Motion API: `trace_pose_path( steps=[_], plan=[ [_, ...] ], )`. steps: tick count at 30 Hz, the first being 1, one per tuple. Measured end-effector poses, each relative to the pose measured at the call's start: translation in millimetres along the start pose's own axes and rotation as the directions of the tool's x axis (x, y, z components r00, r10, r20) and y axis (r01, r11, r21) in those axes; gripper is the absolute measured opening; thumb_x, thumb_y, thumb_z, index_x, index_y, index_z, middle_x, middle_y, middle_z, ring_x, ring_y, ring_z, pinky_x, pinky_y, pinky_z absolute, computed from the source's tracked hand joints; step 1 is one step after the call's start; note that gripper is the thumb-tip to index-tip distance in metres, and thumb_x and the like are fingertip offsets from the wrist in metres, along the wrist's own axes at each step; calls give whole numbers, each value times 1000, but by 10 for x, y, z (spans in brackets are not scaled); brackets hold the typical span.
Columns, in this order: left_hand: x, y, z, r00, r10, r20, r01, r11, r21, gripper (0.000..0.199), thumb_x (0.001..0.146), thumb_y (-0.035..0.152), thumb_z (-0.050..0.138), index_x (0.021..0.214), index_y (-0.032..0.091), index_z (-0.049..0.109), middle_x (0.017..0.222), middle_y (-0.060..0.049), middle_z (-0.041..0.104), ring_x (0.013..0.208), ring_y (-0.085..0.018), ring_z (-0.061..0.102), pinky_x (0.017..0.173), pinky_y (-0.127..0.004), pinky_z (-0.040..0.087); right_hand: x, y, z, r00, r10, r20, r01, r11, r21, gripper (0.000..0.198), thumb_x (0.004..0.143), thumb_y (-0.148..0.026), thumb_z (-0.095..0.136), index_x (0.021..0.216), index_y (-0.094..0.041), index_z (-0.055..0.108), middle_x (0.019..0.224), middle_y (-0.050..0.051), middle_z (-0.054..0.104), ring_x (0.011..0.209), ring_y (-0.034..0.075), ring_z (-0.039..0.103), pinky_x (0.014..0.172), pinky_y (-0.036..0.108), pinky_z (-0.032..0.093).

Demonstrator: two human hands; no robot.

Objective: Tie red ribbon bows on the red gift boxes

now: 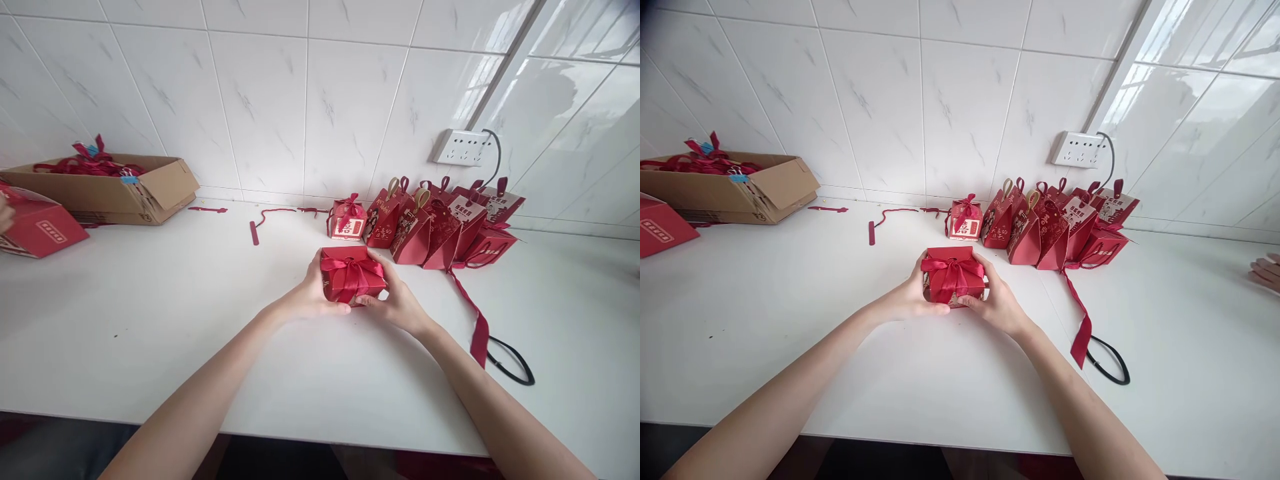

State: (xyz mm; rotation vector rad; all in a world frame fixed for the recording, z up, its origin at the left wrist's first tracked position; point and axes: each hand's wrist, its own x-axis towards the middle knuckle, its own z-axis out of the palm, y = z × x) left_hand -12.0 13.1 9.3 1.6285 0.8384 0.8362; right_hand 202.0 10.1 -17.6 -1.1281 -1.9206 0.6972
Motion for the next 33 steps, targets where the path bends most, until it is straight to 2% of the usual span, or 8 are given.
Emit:
trace_pose_path(
  steps=[3, 9, 12, 17, 22, 25, 27, 33],
  plan=[
    [25, 25, -90, 993, -61, 96, 77, 983, -169, 87, 62, 41, 76, 133, 26, 27, 135, -12, 42, 121, -30, 47, 91, -42, 45, 0, -3, -11, 1000, -10, -1, 10, 1000, -17, 80, 75, -38, 68, 141, -26, 25, 146, 12, 36, 125, 30, 46, 99, 44, 46],
    [55, 13, 54, 955, -90, -283, 39, 982, -183, 58, 69, 40, 72, 115, 21, 41, 120, -8, 54, 111, -23, 54, 88, -34, 46, -22, -79, 39, 996, -89, 16, 88, 995, 40, 74, 79, -36, 65, 142, -29, 26, 142, 9, 42, 122, 28, 50, 99, 44, 46],
    [30, 27, 144, 932, -98, -349, 32, 981, -189, 53, 68, 32, 72, 109, 21, 41, 109, -4, 59, 99, -19, 59, 78, -31, 49, -37, -114, 83, 996, -83, 17, 81, 993, 85, 74, 81, -36, 64, 142, -31, 23, 141, 9, 42, 116, 26, 54, 99, 45, 45],
    [38, 45, 54, 902, -169, -397, 102, 978, -184, 48, 66, 26, 72, 103, 22, 41, 95, -2, 60, 79, -17, 63, 63, -27, 48, -34, -138, 43, 999, 15, 46, -24, 977, 210, 96, 66, -52, 74, 140, -32, 15, 153, 14, 14, 135, 31, 31, 99, 48, 41],
    [79, -14, -77, 911, -184, -370, 107, 970, -218, 47, 64, 27, 75, 98, 21, 43, 99, -1, 60, 89, -17, 62, 72, -29, 49, -15, -171, -115, 975, 118, -189, -52, 946, 321, 53, 81, -69, 40, 103, -22, 51, 110, 11, 57, 103, 24, 56, 84, 41, 47],
    [80, -43, -83, 923, -169, -345, 93, 970, -225, 48, 64, 28, 75, 99, 22, 43, 98, -1, 60, 89, -17, 62, 74, -31, 49, -19, -238, -112, 973, 223, 64, -231, 901, 367, 59, 81, -72, 36, 72, -18, 58, 66, 4, 57, 63, 17, 56, 63, 33, 47],
    [76, -51, -70, 929, -139, -344, 62, 972, -225, 49, 64, 27, 75, 100, 22, 42, 97, -1, 60, 90, -18, 62, 75, -31, 48, -29, -295, -52, 913, 302, 275, -380, 877, 296, 58, 78, -70, 46, 67, -15, 61, 60, 4, 58, 58, 15, 55, 62, 32, 46],
    [71, -53, -44, 927, -82, -366, -7, 972, -235, 51, 64, 22, 73, 102, 22, 40, 105, -3, 56, 101, -20, 59, 82, -34, 47, -53, -384, 124, 869, 371, 329, -472, 822, 319, 53, 73, -64, 60, 73, -12, 70, 76, 10, 69, 72, 18, 62, 74, 34, 49]
  ],
)
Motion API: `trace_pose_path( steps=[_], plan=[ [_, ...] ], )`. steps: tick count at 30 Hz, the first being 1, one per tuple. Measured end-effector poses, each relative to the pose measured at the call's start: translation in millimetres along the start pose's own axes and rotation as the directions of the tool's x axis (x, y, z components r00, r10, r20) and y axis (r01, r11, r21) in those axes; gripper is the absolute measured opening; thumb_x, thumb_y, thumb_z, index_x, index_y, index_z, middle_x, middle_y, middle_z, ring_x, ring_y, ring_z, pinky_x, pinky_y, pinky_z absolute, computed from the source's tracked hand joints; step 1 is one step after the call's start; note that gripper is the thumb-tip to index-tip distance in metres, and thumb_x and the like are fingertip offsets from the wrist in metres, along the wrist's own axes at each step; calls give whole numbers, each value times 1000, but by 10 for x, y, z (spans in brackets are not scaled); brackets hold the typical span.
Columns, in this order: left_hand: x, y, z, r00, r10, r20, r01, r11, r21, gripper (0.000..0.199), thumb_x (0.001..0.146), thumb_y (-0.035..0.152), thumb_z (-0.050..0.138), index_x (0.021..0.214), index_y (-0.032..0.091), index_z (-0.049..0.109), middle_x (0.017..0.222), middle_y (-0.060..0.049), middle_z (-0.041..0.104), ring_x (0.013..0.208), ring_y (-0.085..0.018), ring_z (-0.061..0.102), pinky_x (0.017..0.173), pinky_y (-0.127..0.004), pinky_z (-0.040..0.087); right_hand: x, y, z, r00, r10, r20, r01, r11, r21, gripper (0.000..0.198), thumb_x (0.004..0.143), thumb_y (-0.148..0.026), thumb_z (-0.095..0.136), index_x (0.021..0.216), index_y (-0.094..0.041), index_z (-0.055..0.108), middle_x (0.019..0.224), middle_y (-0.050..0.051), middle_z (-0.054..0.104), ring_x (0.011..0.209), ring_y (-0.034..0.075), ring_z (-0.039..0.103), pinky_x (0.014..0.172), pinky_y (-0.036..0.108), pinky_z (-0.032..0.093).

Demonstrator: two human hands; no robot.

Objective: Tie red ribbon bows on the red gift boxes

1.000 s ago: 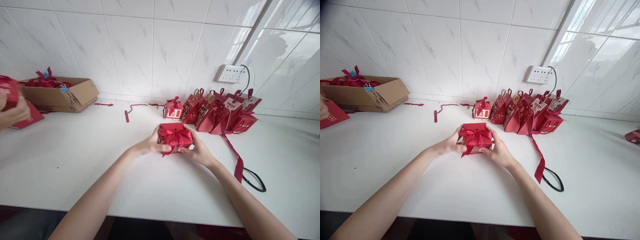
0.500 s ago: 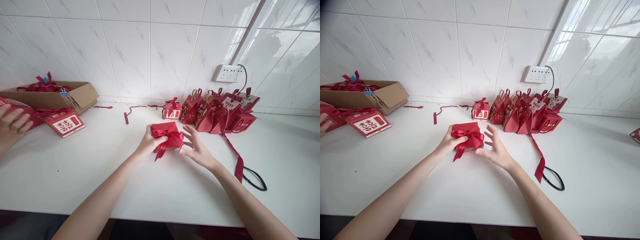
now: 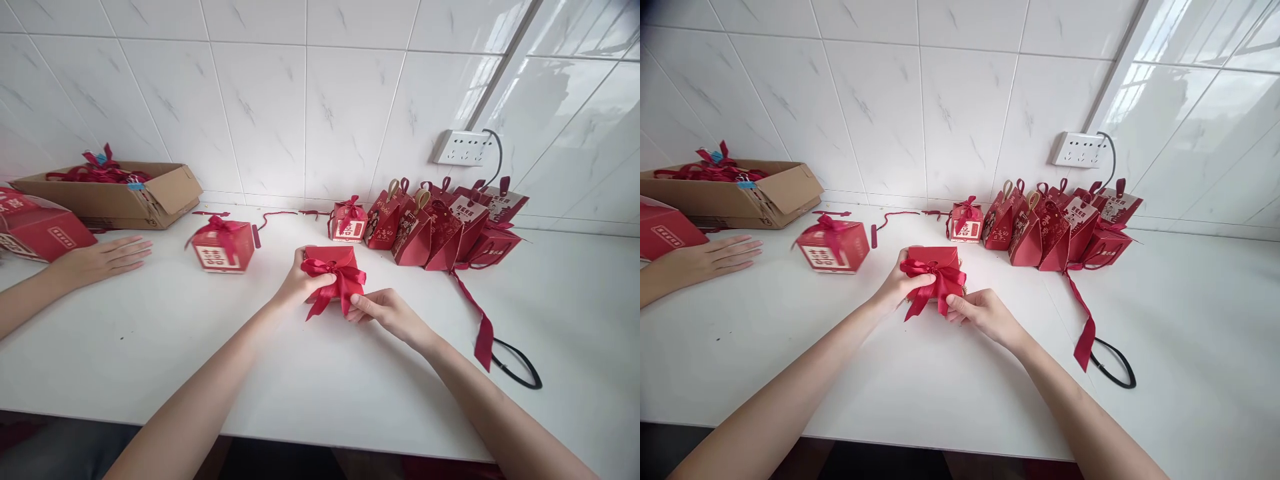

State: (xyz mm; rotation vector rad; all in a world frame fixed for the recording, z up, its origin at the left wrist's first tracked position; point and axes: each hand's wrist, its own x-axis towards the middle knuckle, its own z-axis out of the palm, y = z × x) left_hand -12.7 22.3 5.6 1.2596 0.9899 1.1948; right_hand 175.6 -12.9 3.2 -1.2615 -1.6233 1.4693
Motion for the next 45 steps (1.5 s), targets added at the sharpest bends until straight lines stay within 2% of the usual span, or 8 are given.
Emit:
trace_pose_path(
  steps=[2, 5, 8, 13, 19, 30, 34, 45],
  plan=[
    [-2, -5, 7, 1000, -8, 7, 8, 1000, -9, 52, 64, 23, 74, 103, 22, 39, 104, -3, 57, 99, -21, 59, 81, -35, 47, 3, 8, 34, 1000, -13, 6, 13, 999, 31, 52, 72, -63, 61, 75, -12, 70, 77, 9, 68, 74, 18, 62, 75, 34, 49],
    [-6, -14, 28, 1000, -10, -4, 10, 1000, 12, 55, 63, 29, 77, 102, 21, 39, 100, -2, 58, 95, -20, 60, 81, -35, 47, 5, 22, 93, 993, -112, -39, 114, 992, 55, 47, 74, -60, 59, 73, -14, 68, 76, 6, 66, 75, 17, 59, 76, 32, 47],
    [-15, -9, 63, 999, -30, -16, 30, 999, 26, 55, 63, 34, 78, 101, 20, 39, 98, -3, 59, 96, -21, 60, 82, -35, 47, 0, 32, 143, 982, -186, -40, 185, 982, -33, 45, 79, -58, 54, 68, -16, 64, 73, 3, 62, 70, 15, 53, 68, 28, 43],
    [-35, 26, 102, 995, -83, -60, 83, 997, -5, 53, 62, 33, 78, 97, 22, 40, 95, -1, 59, 91, -19, 61, 78, -32, 48, -17, 40, 134, 980, -193, 47, 198, 971, -132, 44, 84, -54, 48, 67, -16, 62, 65, 1, 56, 56, 11, 41, 53, 25, 33],
    [-53, 49, 124, 993, -37, -114, 43, 998, 52, 61, 58, 31, 80, 104, 21, 41, 95, -1, 59, 92, -18, 61, 80, -31, 48, -17, 37, 109, 968, -221, 114, 234, 965, -114, 38, 86, -48, 51, 67, -17, 63, 69, 1, 60, 64, 13, 50, 62, 25, 38],
    [-48, 65, 113, 988, -28, -152, 39, 997, 71, 57, 58, 30, 81, 100, 21, 44, 92, 1, 59, 87, -17, 61, 74, -28, 48, -17, 63, 75, 968, -202, 149, 225, 962, -157, 38, 88, -46, 47, 68, -16, 61, 66, 0, 54, 60, 12, 43, 59, 25, 34],
    [-53, 73, 115, 986, -24, -165, 36, 997, 69, 54, 59, 29, 79, 100, 22, 45, 93, 0, 61, 88, -17, 62, 74, -29, 49, -15, 39, 79, 963, -215, 161, 234, 966, -113, 37, 88, -44, 47, 64, -17, 56, 65, 0, 53, 62, 12, 45, 63, 26, 38],
    [-44, 62, 120, 983, -9, -183, 29, 994, 109, 54, 58, 30, 80, 99, 21, 45, 97, -1, 60, 92, -20, 62, 78, -32, 49, -5, 38, 45, 969, -166, 181, 170, 985, -7, 26, 75, -37, 55, 58, -18, 51, 62, 0, 50, 58, 12, 44, 60, 27, 41]
  ],
)
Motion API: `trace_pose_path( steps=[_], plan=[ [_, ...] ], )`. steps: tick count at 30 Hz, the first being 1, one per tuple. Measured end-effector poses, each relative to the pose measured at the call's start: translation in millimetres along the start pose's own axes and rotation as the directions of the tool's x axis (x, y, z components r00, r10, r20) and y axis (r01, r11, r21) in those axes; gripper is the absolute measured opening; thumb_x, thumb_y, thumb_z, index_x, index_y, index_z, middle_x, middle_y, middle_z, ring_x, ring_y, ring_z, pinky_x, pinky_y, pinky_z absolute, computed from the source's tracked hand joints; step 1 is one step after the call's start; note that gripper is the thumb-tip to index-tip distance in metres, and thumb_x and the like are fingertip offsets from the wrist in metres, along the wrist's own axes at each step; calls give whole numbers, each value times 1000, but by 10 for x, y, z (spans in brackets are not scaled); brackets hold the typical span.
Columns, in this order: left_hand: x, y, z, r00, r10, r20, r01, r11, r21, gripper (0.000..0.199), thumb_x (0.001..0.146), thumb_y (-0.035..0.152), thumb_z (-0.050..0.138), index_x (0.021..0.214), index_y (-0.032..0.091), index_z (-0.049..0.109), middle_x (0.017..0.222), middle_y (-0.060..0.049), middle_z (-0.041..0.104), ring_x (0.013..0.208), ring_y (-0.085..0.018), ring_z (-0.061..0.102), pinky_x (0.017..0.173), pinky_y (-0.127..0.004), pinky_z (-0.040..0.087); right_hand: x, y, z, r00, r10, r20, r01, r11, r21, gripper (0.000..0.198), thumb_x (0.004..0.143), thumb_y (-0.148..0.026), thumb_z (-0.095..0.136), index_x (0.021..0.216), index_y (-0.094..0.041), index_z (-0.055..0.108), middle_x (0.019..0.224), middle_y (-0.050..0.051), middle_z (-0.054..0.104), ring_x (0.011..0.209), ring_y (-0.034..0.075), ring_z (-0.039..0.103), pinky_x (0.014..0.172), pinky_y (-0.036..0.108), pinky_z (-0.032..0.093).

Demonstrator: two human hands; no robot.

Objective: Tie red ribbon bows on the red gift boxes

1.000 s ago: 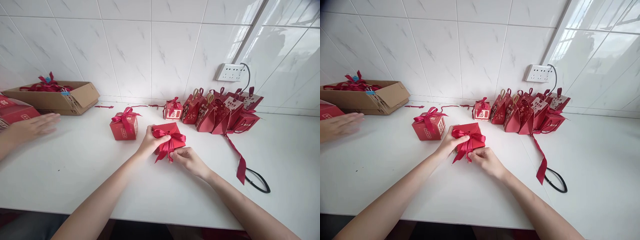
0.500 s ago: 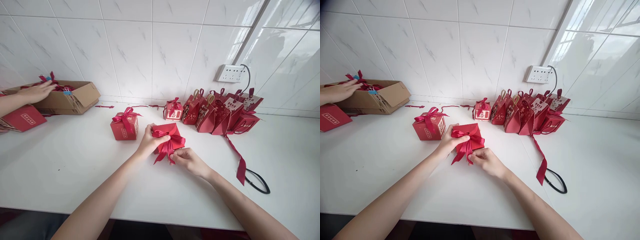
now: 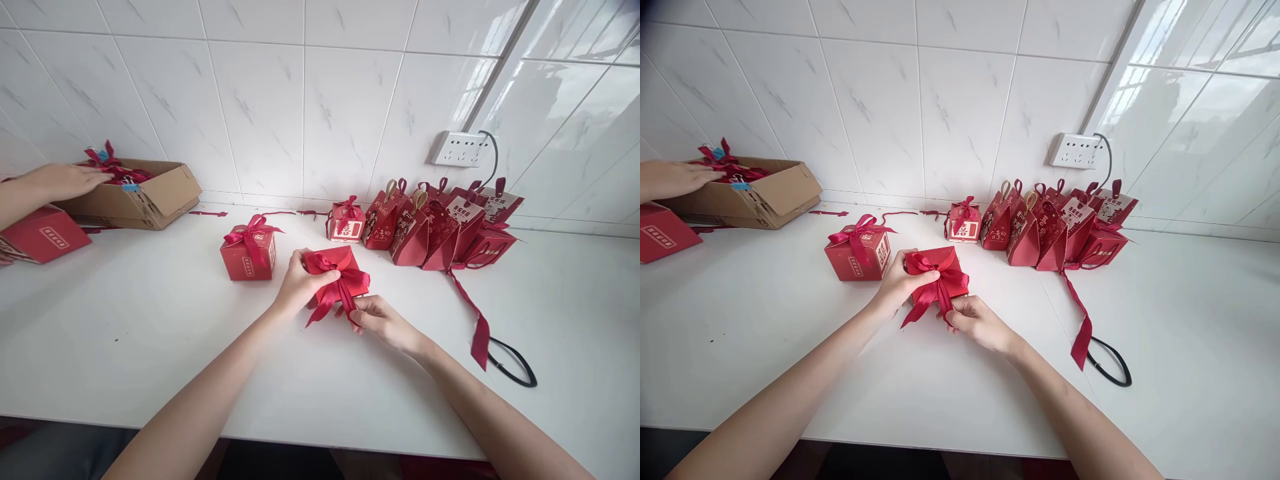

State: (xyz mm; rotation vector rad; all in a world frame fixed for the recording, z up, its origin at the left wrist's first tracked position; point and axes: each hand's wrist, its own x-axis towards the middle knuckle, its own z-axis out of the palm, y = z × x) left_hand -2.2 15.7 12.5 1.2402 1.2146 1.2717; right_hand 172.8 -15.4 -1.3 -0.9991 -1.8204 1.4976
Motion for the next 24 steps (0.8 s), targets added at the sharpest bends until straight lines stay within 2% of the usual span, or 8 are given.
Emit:
trace_pose_path(
  steps=[6, 10, 19, 22, 24],
  plan=[
    [-8, 14, -12, 1000, -4, 15, 4, 1000, 19, 54, 60, 32, 79, 99, 20, 45, 100, -3, 60, 94, -20, 61, 78, -31, 49, -22, -57, -17, 998, 49, 47, -50, 999, 8, 16, 70, -31, 55, 64, -17, 58, 57, -2, 47, 54, 11, 43, 58, 27, 41],
    [-3, 2, -22, 1000, -5, 14, 4, 1000, 8, 56, 57, 32, 81, 99, 21, 46, 96, -2, 60, 89, -19, 62, 73, -30, 49, -42, -55, -98, 993, 94, 69, -91, 994, -54, 16, 70, -28, 54, 68, -16, 64, 56, -1, 49, 54, 11, 45, 57, 26, 41],
    [-12, -21, -4, 993, 0, 115, -1, 1000, 7, 60, 57, 35, 82, 102, 22, 44, 96, -2, 59, 91, -19, 60, 78, -31, 47, -85, -109, -203, 960, 150, 238, -117, 982, -147, 17, 70, -25, 53, 60, -16, 62, 58, 1, 55, 56, 12, 50, 57, 26, 41],
    [-4, -40, -18, 989, 15, 144, -17, 1000, 16, 62, 58, 35, 81, 105, 22, 43, 102, -3, 58, 97, -20, 59, 82, -32, 46, -112, -129, -267, 945, 193, 265, -141, 969, -204, 23, 75, -32, 56, 59, -16, 60, 60, 1, 56, 58, 13, 52, 58, 26, 42],
    [-3, -43, -31, 985, 18, 172, -22, 1000, 22, 66, 59, 35, 80, 111, 22, 41, 107, -5, 57, 102, -21, 58, 85, -33, 46, -136, -132, -352, 933, 212, 291, -152, 965, -215, 35, 77, -48, 58, 64, -15, 61, 63, 3, 58, 60, 14, 55, 56, 27, 42]
  ],
)
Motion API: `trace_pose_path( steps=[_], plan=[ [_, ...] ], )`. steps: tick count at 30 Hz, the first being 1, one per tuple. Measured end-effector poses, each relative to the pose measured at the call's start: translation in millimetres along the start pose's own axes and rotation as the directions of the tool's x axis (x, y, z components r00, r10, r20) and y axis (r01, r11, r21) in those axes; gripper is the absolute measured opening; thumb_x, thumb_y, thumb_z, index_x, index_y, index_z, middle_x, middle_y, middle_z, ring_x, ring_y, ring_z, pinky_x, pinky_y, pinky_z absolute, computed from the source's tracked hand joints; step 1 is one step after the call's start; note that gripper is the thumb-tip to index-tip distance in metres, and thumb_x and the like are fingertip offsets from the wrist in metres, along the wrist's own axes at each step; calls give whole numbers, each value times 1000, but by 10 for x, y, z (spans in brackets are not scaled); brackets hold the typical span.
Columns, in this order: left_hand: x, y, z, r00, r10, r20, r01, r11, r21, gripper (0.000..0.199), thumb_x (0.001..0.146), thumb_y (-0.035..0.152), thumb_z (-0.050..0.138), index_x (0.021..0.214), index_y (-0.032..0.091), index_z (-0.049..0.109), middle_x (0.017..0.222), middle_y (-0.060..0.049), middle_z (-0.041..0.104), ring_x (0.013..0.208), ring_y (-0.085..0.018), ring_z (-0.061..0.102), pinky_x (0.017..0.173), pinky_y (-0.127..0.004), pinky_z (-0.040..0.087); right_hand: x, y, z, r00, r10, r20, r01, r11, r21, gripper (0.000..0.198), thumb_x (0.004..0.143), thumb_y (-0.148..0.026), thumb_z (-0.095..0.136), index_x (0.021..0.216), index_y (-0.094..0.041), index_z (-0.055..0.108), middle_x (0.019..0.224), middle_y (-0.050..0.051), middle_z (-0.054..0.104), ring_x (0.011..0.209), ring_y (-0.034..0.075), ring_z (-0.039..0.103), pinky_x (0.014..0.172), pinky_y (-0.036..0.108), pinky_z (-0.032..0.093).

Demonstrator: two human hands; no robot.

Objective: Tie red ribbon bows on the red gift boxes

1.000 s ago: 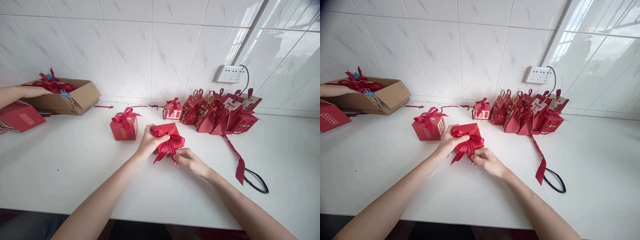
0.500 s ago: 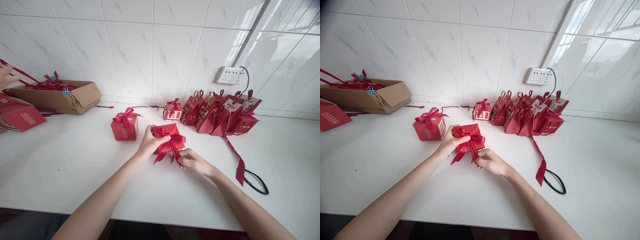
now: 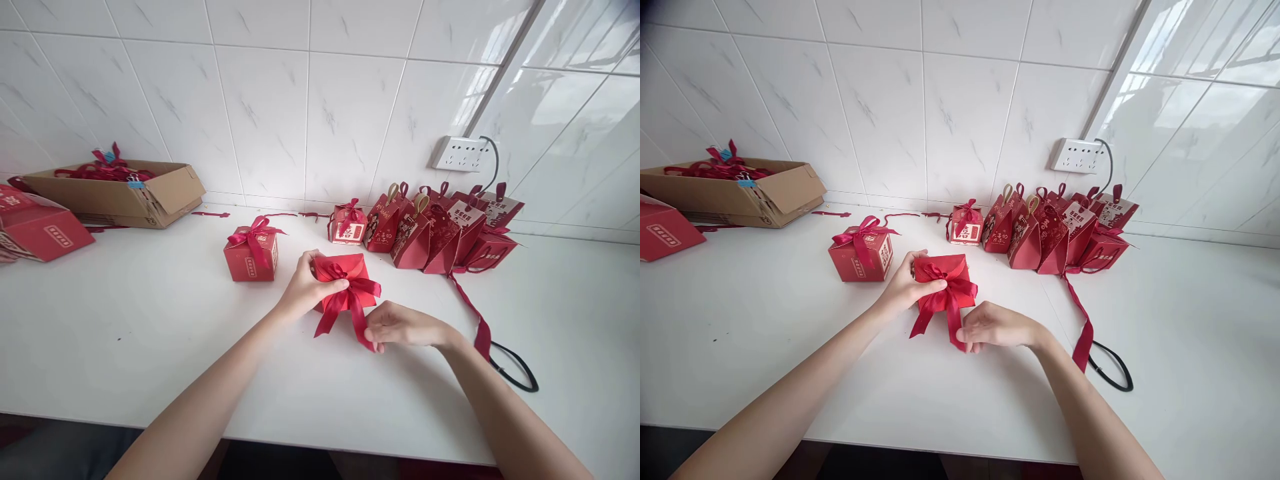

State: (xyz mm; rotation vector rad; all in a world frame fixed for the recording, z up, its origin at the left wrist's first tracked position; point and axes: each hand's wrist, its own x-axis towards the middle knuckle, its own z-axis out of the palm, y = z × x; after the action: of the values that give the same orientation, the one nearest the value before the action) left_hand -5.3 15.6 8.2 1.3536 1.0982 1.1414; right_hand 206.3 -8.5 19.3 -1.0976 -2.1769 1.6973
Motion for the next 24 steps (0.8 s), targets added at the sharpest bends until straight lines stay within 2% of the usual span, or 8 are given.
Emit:
trace_pose_path(
  steps=[2, 4, 6, 8, 12, 15, 20, 24],
  plan=[
    [-7, 5, -9, 999, 18, 28, -18, 999, 26, 69, 60, 35, 79, 115, 22, 40, 109, -7, 57, 105, -22, 57, 87, -34, 46, -42, 17, -73, 996, -27, -87, 29, 999, 23, 52, 73, -67, 54, 67, -15, 60, 62, 4, 56, 57, 15, 54, 52, 27, 41],
    [-21, 13, -11, 998, 54, 39, -56, 996, 74, 68, 61, 36, 79, 115, 22, 41, 110, -7, 58, 109, -24, 55, 89, -34, 46, -59, 8, -105, 950, -91, -298, 101, 995, 18, 61, 68, -77, 50, 63, -16, 55, 60, 2, 51, 54, 13, 49, 50, 26, 37],
    [-37, 20, -9, 992, 125, 23, -127, 983, 132, 67, 61, 37, 79, 116, 24, 42, 117, -8, 55, 117, -26, 50, 92, -35, 44, -49, -34, -79, 873, -132, -469, 142, 990, -15, 59, 67, -76, 52, 59, -18, 48, 58, -1, 44, 53, 11, 40, 50, 25, 33],
    [-50, 24, -8, 967, 254, 10, -250, 946, 205, 65, 62, 36, 78, 117, 26, 44, 130, -8, 47, 125, -27, 43, 97, -36, 41, -23, -89, -15, 836, -138, -532, 144, 989, -30, 53, 71, -69, 56, 58, -19, 44, 58, -3, 39, 53, 9, 34, 50, 24, 29],
    [-44, 13, -18, 852, 520, 55, -502, 784, 364, 34, 71, 32, 72, 99, 23, 56, 133, -9, 46, 128, -25, 42, 103, -38, 37, 35, -126, 74, 812, -131, -568, 186, 982, 39, 43, 77, -56, 59, 60, -18, 45, 60, -4, 39, 55, 9, 32, 52, 24, 27],
    [-11, -22, -25, 793, 607, 59, -575, 713, 401, 12, 78, 27, 65, 79, 20, 56, 124, -10, 54, 119, -23, 51, 94, -36, 44, 85, -53, 62, 807, -146, -572, 273, 952, 142, 40, 78, -51, 61, 61, -18, 47, 61, -3, 43, 58, 10, 36, 56, 25, 29],
    [39, -94, -35, 709, 705, -18, -601, 616, 509, 20, 79, 30, 65, 71, 20, 50, 107, -7, 59, 103, -19, 58, 81, -31, 48, 165, 77, 51, 789, -187, -585, 413, 867, 279, 36, 82, -44, 60, 60, -19, 47, 60, -3, 44, 60, 11, 40, 61, 27, 31],
    [54, -104, -68, 530, 848, -30, -581, 388, 715, 23, 78, 36, 66, 69, 19, 53, 91, -4, 56, 88, -17, 56, 78, -31, 46, 181, 80, 91, 770, -181, -612, 406, 879, 250, 37, 83, -47, 58, 61, -19, 48, 57, -2, 49, 58, 12, 41, 60, 28, 31]
  ],
)
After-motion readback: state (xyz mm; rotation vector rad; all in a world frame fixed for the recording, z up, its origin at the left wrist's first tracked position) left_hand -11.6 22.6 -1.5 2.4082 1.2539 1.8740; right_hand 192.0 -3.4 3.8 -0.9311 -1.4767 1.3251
